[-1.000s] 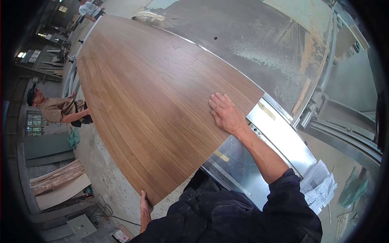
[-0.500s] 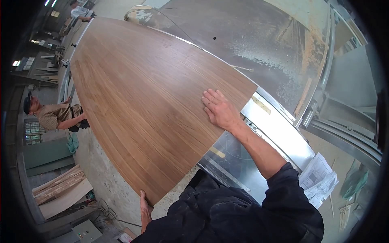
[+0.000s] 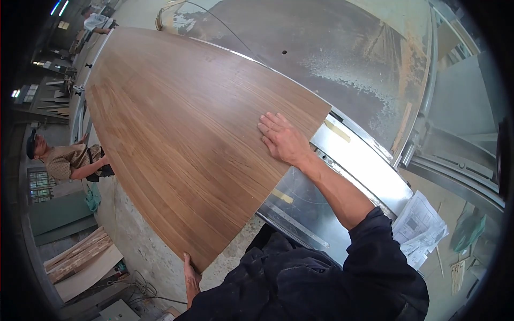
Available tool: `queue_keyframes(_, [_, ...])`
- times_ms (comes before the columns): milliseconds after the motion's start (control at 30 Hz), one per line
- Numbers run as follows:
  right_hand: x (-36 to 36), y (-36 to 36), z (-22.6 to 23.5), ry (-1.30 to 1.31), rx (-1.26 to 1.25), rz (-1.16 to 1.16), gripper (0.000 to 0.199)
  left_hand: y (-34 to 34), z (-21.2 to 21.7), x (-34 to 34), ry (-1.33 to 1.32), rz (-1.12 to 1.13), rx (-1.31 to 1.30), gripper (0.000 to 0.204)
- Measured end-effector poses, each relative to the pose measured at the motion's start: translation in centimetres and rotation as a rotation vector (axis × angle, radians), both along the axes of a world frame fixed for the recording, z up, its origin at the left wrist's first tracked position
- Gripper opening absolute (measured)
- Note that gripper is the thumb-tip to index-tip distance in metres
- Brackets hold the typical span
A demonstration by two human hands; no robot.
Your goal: Moving large wooden furniture panels and measuring them in a workshop environment.
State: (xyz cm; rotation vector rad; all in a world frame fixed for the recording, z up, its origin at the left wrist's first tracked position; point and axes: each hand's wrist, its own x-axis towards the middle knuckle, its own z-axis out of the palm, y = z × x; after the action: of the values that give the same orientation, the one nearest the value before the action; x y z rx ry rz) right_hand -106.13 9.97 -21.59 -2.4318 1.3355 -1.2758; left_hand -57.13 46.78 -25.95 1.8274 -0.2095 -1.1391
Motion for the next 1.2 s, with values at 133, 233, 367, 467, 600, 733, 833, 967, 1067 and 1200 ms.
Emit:
queue_keyframes(133, [0.1, 0.2, 0.0, -0.002, -0.005, 0.000, 0.034, 0.4, -0.1, 0.2, 0.009, -0.014, -0.022, 0.079])
queue_keyframes(233, [0.0, 0.2, 0.0, -0.002, -0.008, -0.002, 0.033, 0.4, 0.1, -0.1, -0.021, 0.008, 0.010, 0.080])
queue_keyframes(367, [0.0, 0.2, -0.3, 0.007, -0.008, -0.008, 0.033, 0.4, 0.6, -0.5, -0.020, -0.014, 0.014, 0.083])
queue_keyframes(467, [0.0, 0.3, -0.4, 0.005, -0.003, -0.008, 0.033, 0.4, 1.0, -0.8, -0.018, -0.018, -0.001, 0.084])
queue_keyframes(600, [0.1, 0.3, -0.5, 0.011, 0.015, -0.012, 0.033, 0.3, 1.5, -1.1, -0.018, -0.020, 0.024, 0.086])
queue_keyframes(733, [0.0, 0.3, -0.7, 0.031, 0.009, -0.013, 0.033, 0.7, 1.4, -0.6, -0.010, -0.038, 0.007, 0.088])
queue_keyframes(833, [0.0, 0.3, -0.8, 0.011, 0.028, 0.010, 0.034, 0.9, 1.6, -0.5, -0.004, -0.036, 0.009, 0.088])
queue_keyframes(967, [-0.2, 0.4, -0.6, 0.010, 0.043, 0.010, 0.034, 0.8, 2.2, -1.2, -0.015, -0.041, 0.023, 0.089])
queue_keyframes(1067, [-0.4, 0.6, -0.5, 0.016, 0.056, 0.012, 0.034, 0.9, 2.5, -1.5, -0.020, -0.035, 0.020, 0.089])
queue_keyframes(1200, [-0.3, 0.7, -0.2, 0.013, 0.070, 0.015, 0.034, 1.2, 2.6, -1.3, -0.025, -0.045, 0.016, 0.089])
